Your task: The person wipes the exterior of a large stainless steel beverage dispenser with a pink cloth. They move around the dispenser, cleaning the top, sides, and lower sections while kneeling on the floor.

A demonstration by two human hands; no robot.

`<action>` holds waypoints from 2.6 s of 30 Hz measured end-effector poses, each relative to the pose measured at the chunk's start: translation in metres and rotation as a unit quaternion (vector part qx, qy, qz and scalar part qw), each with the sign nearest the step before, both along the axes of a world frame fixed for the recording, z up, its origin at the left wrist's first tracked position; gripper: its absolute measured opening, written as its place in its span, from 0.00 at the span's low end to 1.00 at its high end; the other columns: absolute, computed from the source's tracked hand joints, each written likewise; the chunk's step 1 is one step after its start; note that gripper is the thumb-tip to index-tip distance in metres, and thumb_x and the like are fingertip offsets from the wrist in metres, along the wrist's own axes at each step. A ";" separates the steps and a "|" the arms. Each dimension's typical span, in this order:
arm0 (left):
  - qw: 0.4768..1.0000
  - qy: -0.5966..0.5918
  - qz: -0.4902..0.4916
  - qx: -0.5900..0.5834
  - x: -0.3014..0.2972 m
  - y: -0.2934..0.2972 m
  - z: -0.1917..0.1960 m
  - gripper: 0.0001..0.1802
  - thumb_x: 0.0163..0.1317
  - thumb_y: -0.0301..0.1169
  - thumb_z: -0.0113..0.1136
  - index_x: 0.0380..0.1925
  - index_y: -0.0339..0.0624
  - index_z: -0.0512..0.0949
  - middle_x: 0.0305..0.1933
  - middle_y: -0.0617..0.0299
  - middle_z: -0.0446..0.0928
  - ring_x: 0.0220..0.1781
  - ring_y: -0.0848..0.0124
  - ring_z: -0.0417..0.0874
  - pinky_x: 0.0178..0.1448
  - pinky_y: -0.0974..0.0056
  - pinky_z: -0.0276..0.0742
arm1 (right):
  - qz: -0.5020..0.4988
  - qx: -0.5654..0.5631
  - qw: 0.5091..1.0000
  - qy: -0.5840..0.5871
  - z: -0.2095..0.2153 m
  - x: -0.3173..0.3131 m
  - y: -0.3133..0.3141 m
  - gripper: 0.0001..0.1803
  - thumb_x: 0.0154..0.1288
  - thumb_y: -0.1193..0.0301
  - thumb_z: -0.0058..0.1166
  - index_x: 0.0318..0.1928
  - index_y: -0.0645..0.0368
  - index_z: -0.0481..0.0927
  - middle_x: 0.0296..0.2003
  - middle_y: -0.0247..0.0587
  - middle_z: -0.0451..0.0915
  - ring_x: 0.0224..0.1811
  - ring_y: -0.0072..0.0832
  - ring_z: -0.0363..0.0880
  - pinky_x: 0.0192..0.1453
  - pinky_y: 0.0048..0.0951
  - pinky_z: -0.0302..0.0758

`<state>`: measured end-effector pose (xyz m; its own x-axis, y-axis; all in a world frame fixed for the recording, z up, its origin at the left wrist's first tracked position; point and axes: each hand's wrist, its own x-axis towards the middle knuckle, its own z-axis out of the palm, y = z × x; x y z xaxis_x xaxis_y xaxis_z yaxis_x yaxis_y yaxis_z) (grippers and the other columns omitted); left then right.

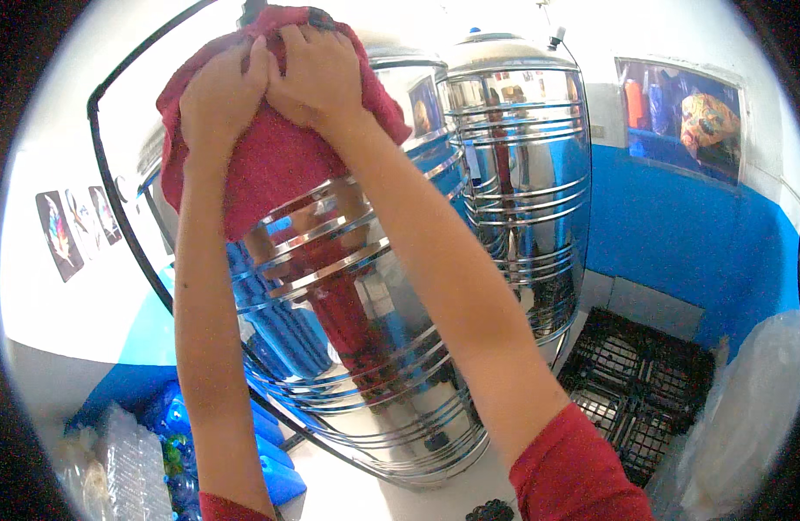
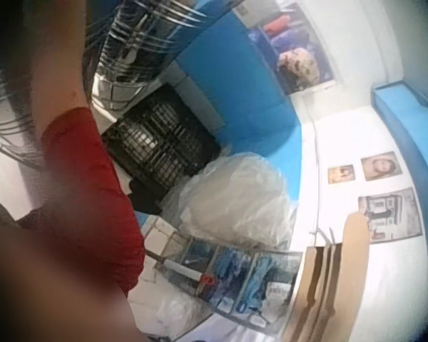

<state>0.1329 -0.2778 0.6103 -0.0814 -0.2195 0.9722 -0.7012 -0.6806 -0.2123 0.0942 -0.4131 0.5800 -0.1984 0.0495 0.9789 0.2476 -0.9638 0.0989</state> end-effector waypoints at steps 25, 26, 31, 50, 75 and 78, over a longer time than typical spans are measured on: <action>0.986 0.118 -0.027 0.115 0.010 0.012 0.006 0.24 0.67 0.40 0.49 0.61 0.44 0.69 0.60 0.48 0.76 0.59 0.51 0.78 0.59 0.50 0.74 | 0.059 0.090 0.991 0.083 -0.010 -0.024 0.046 0.23 0.60 0.62 0.48 0.44 0.73 0.76 0.44 0.67 0.77 0.50 0.57 0.76 0.57 0.54 0.71; 0.987 0.117 -0.026 0.108 0.014 0.010 0.012 0.24 0.66 0.41 0.50 0.60 0.44 0.70 0.59 0.47 0.76 0.58 0.50 0.79 0.57 0.49 0.75 | 0.037 0.117 0.988 0.098 0.002 -0.020 0.044 0.24 0.59 0.61 0.48 0.44 0.74 0.75 0.43 0.67 0.77 0.49 0.56 0.77 0.55 0.54 0.72; 0.997 0.006 0.049 0.054 0.027 -0.003 0.019 0.25 0.63 0.42 0.48 0.59 0.45 0.71 0.57 0.43 0.76 0.54 0.43 0.79 0.56 0.43 0.76 | -0.115 0.069 0.968 0.213 0.043 0.006 0.012 0.29 0.65 0.52 0.37 0.42 0.66 0.82 0.46 0.62 0.82 0.46 0.57 0.82 0.58 0.53 0.73; 1.000 0.013 -0.004 -0.006 0.014 -0.015 0.028 0.32 0.67 0.50 0.44 0.56 0.32 0.73 0.59 0.47 0.76 0.61 0.54 0.77 0.63 0.50 0.73 | -0.077 -0.005 0.975 0.206 0.065 0.005 -0.010 0.20 0.68 0.64 0.38 0.49 0.61 0.79 0.51 0.60 0.78 0.55 0.56 0.76 0.61 0.52 0.71; 0.995 -0.010 -0.100 0.017 0.015 0.019 0.008 0.24 0.65 0.43 0.45 0.47 0.34 0.77 0.44 0.38 0.80 0.47 0.47 0.84 0.54 0.46 0.78 | -0.033 0.100 0.970 0.219 0.018 -0.029 0.004 0.27 0.64 0.59 0.38 0.50 0.67 0.79 0.47 0.68 0.79 0.54 0.58 0.77 0.62 0.51 0.70; 0.995 -0.001 -0.078 0.066 0.018 0.017 0.031 0.29 0.66 0.49 0.39 0.47 0.35 0.77 0.46 0.38 0.80 0.48 0.44 0.83 0.57 0.43 0.75 | -0.017 0.122 0.975 0.186 0.036 -0.020 -0.005 0.31 0.67 0.53 0.34 0.48 0.67 0.81 0.48 0.67 0.79 0.53 0.58 0.78 0.64 0.52 0.69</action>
<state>0.1513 -0.2611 0.6409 -0.1259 -0.3304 0.9354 -0.7951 -0.5303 -0.2943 0.0745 -0.4184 0.6155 0.1711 -0.1942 0.9659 0.1902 -0.9554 -0.2258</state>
